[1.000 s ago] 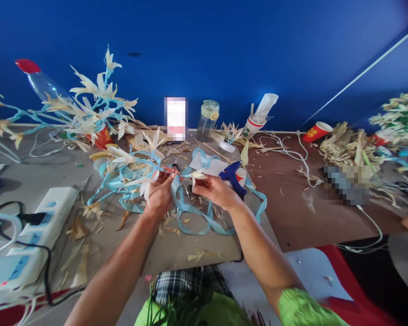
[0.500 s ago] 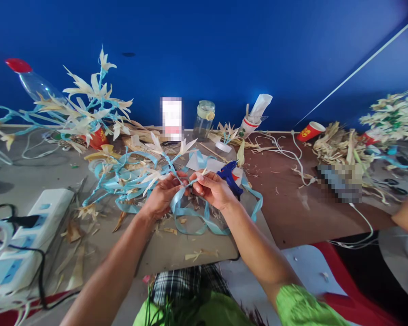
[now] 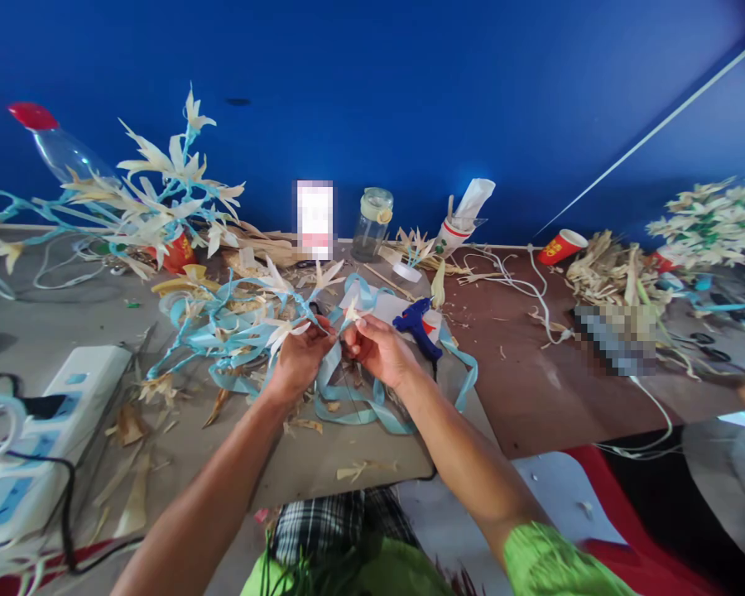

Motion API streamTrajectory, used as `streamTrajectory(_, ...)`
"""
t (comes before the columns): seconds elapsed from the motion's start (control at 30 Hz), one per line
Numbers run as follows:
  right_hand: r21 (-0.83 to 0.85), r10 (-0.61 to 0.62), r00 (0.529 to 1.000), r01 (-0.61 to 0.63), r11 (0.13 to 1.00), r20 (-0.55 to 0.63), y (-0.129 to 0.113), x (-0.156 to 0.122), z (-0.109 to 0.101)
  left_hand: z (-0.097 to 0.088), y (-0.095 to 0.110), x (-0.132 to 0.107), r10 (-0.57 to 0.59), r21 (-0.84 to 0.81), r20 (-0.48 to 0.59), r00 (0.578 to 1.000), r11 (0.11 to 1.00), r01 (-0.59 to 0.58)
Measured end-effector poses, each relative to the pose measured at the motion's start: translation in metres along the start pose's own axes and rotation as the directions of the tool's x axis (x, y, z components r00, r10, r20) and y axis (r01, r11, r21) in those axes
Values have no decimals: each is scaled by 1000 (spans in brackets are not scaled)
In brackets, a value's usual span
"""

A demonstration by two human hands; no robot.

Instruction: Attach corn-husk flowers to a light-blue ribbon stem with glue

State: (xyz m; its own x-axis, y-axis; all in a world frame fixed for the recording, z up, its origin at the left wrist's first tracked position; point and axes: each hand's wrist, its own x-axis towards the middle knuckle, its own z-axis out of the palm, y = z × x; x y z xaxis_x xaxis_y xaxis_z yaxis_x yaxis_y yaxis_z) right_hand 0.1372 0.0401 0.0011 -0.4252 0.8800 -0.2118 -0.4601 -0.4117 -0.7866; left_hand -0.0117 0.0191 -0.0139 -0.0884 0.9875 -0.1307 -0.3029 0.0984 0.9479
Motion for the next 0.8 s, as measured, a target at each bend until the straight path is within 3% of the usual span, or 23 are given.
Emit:
streamTrajectory(0.17, -281, -61, 993, 30, 959, -101, 10, -5, 9, -6, 2, 3, 95, 94, -98, 991, 992, -86)
streamTrajectory(0.37, -617, -297, 940, 136, 775, -166, 25, -5, 16, -1, 2, 0, 99, 129, -5, 995, 987, -98)
streamTrajectory(0.6, -607, -198, 980, 157, 779, -1, 12, -4, 5, -7, 7, 0, 24, 140, 160, 987, 989, -47)
streamTrajectory(0.8, -501, -209, 978, 191, 844, 21, 8, -9, 9, -16, 6, -1, -49, 36, 262, 964, 998, 41)
